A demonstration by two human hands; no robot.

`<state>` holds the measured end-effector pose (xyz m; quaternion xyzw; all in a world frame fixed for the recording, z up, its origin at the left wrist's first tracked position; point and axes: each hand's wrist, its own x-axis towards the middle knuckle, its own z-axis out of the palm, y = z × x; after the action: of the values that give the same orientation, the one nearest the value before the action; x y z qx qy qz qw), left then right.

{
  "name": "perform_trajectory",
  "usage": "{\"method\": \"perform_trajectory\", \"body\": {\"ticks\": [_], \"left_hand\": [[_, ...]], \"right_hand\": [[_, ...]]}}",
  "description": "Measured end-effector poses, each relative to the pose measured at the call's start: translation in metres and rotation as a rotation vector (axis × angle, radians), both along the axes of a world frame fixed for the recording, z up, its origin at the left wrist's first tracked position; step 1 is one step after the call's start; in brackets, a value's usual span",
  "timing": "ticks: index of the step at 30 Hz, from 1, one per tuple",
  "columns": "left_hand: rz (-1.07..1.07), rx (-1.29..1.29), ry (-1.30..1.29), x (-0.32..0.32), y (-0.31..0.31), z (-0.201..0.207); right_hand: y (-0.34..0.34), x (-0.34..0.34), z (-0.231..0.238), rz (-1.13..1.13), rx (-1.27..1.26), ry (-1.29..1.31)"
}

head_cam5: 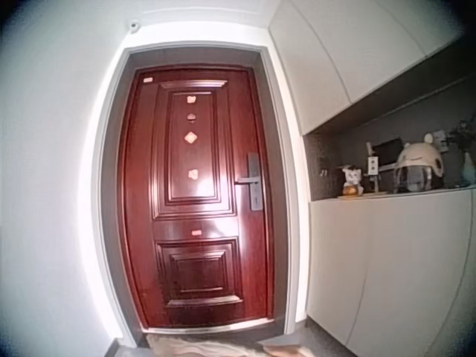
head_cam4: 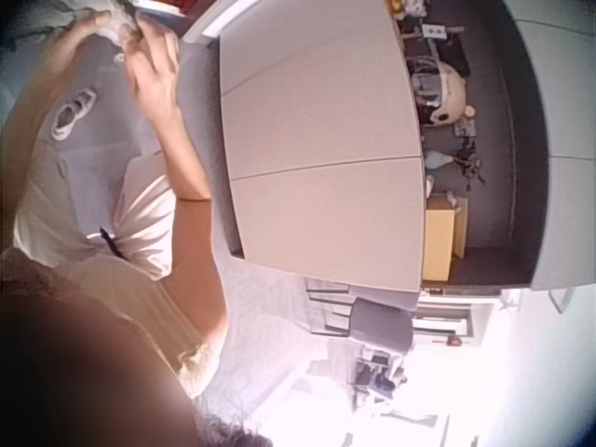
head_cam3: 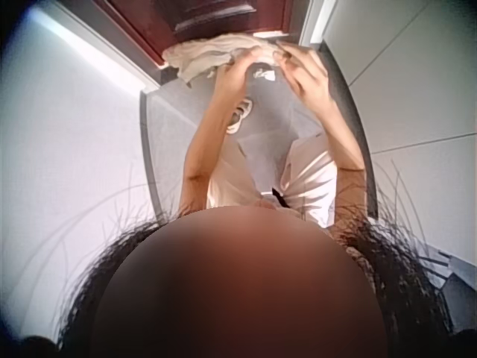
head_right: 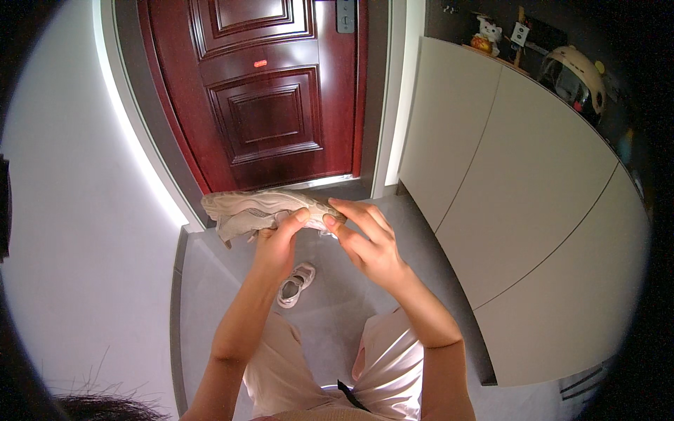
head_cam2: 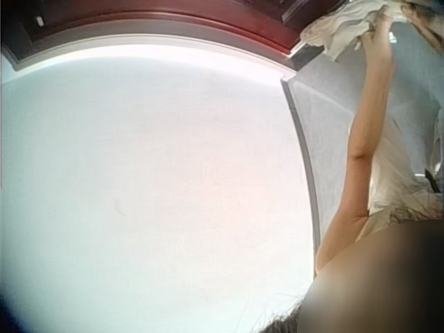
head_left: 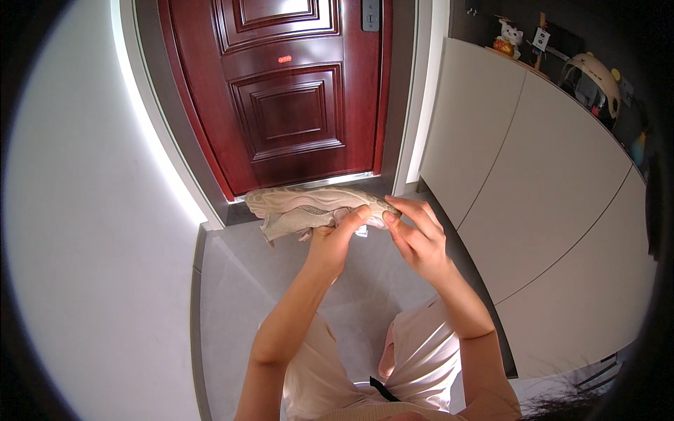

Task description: The person retrieves a pair of sandals from a shoe cabinet, then sits on the floor to apply glue to the sole of one sandal. They press the glued area together and wipe excess glue with a tissue.

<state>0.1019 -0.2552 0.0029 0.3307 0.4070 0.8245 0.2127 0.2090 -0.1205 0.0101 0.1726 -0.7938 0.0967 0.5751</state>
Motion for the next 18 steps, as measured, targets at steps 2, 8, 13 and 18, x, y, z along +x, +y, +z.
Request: {"method": "perform_trajectory", "body": {"ticks": [2, 8, 13, 18], "left_hand": [[-0.004, -0.010, 0.003, 0.0012, -0.0015, 0.0021], [-0.021, 0.001, -0.020, 0.0003, -0.0016, 0.0007], [-0.018, -0.056, -0.084, -0.0003, -0.0011, 0.0037], [-0.050, -0.081, -0.218, -0.0056, 0.0009, 0.0008]], "right_hand": [[-0.0002, 0.0003, 0.0011, 0.007, 0.016, 0.002], [-0.0026, 0.0010, 0.0021, -0.011, 0.015, -0.006], [-0.0014, -0.0014, -0.0020, -0.006, -0.054, -0.050], [-0.0040, 0.0006, -0.0027, -0.018, -0.085, -0.087]]}}
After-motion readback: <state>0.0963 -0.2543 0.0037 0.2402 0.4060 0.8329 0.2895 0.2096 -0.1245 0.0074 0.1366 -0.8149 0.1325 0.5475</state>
